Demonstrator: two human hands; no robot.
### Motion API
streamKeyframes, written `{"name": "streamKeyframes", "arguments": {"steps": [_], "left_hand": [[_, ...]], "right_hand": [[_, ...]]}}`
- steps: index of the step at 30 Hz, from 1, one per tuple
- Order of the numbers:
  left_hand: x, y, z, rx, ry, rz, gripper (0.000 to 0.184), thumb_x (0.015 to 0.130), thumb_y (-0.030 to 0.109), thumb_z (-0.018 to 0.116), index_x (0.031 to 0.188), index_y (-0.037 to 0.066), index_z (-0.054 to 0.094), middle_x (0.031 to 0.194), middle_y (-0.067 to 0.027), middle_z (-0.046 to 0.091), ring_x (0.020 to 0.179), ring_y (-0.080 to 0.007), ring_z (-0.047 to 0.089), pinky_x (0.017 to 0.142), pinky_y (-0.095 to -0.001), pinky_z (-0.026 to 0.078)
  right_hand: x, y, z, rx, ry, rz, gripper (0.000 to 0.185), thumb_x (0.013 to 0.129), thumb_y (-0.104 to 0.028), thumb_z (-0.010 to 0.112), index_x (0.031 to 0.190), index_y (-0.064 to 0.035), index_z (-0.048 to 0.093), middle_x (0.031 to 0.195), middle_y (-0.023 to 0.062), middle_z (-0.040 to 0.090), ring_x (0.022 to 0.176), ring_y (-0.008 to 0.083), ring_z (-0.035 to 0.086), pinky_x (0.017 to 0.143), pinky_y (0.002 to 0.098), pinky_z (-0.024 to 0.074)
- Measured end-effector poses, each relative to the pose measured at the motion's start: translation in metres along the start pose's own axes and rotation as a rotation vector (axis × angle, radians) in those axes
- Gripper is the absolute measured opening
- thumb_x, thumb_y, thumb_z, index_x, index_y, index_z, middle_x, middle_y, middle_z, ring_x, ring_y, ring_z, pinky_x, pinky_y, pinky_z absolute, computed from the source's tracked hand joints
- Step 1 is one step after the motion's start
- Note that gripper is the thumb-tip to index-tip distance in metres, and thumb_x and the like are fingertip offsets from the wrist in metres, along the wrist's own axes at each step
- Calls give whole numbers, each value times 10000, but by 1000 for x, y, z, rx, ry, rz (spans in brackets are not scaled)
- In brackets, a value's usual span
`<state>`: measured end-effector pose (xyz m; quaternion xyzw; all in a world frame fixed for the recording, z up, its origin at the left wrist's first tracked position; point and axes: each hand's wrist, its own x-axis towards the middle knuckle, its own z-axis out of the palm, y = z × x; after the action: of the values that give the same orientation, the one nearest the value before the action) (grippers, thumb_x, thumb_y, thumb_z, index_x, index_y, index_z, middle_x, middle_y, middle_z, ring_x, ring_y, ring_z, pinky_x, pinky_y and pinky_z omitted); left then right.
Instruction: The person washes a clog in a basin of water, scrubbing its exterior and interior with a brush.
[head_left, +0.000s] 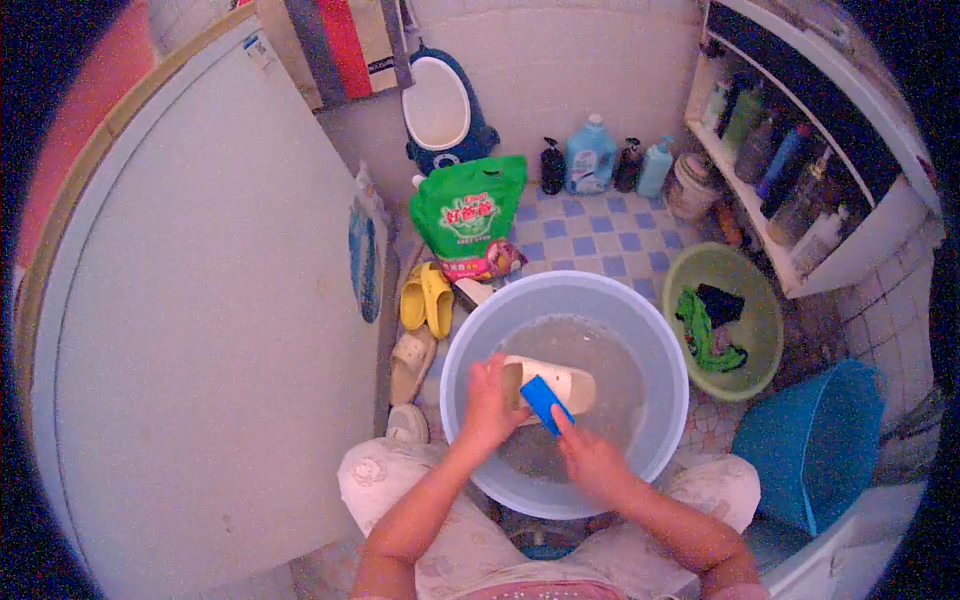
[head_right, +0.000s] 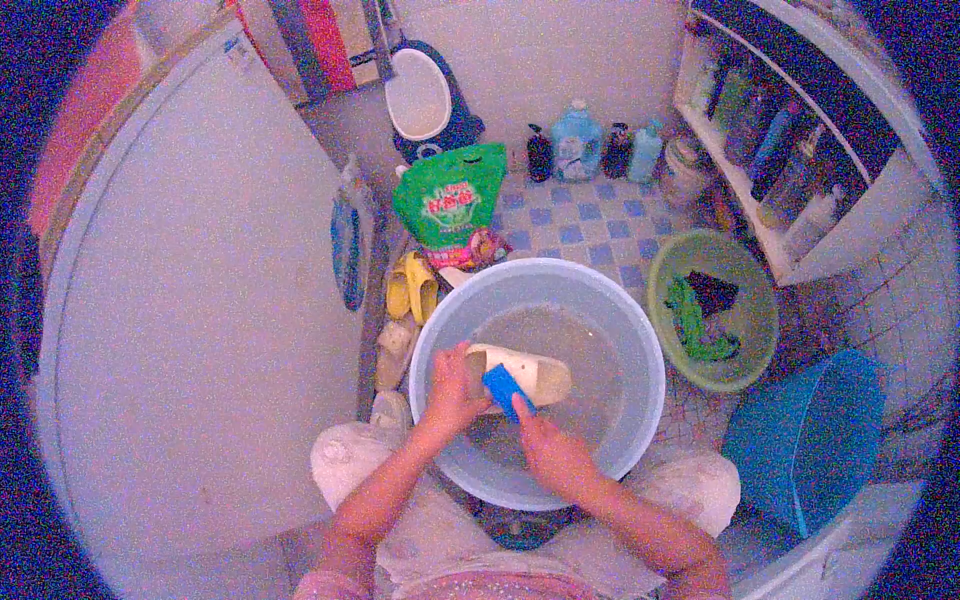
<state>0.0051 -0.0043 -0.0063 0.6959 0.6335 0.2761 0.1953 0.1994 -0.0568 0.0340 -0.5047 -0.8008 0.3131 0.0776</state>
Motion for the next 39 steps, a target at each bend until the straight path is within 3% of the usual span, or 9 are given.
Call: {"name": "streamKeyframes", "arguments": {"steps": [4,6,15,22,24,27,30,37,39], "left_hand": [[-2,22,-10,14,-32,6,922,534,96,828,1297,-16,322,1144,-220,411,1092,-403,429,944,-439,380],[-6,26,-10,56,15,35,934,535,95,829,1305,-27,313,1158,-219,406,1105,-405,423,962,-437,371],[2,5,1,15,0,-33,969,519,93,835,1317,-31,300,1145,-232,402,1094,-403,424,952,-431,379],[0,23,-9,40,-38,-13,925,507,98,836,1278,-15,335,1116,-229,415,1073,-406,431,920,-442,392],[-3,30,-10,31,-29,-25,924,496,103,839,1266,-17,342,1102,-225,424,1074,-408,430,928,-443,387],[1,23,-4,30,-10,-19,922,505,102,834,1273,-18,338,1119,-224,414,1077,-405,429,929,-439,388],[1,10,2,58,14,25,893,524,104,824,1266,-22,344,1130,-230,409,1073,-398,433,926,-438,389],[-1,23,-8,106,-15,83,923,536,107,815,1302,4,309,1175,-239,385,1069,-402,429,934,-449,376],[-2,30,-8,53,-26,-23,911,540,108,816,1301,16,323,1195,-242,383,1068,-405,428,930,-451,379]], "right_hand": [[29,12,0,44,204,-51,563,894,-123,415,1418,-85,212,871,226,615,714,394,622,640,504,509],[41,14,-1,60,255,95,599,897,-156,486,1431,-178,218,852,219,598,702,405,596,643,507,476],[12,13,2,-50,-17,39,570,902,-185,473,1420,-143,239,881,218,598,721,405,598,656,508,481],[39,19,-5,12,163,-18,570,906,-179,468,1424,-142,233,905,214,603,735,398,601,673,505,469],[48,17,-12,20,200,32,509,926,-167,383,1413,-119,245,920,216,616,779,379,623,685,505,497],[32,3,-24,-75,6,74,501,936,-196,388,1414,-140,248,931,214,616,758,388,620,662,507,499],[14,10,-2,33,41,32,575,903,-186,477,1426,-161,236,873,211,604,708,403,599,672,508,464],[23,5,-6,69,93,63,550,912,-178,461,1419,-154,249,883,218,605,712,412,594,670,526,456],[43,14,-5,31,197,89,545,915,-171,457,1419,-155,248,882,216,609,710,410,594,683,526,456]]}}
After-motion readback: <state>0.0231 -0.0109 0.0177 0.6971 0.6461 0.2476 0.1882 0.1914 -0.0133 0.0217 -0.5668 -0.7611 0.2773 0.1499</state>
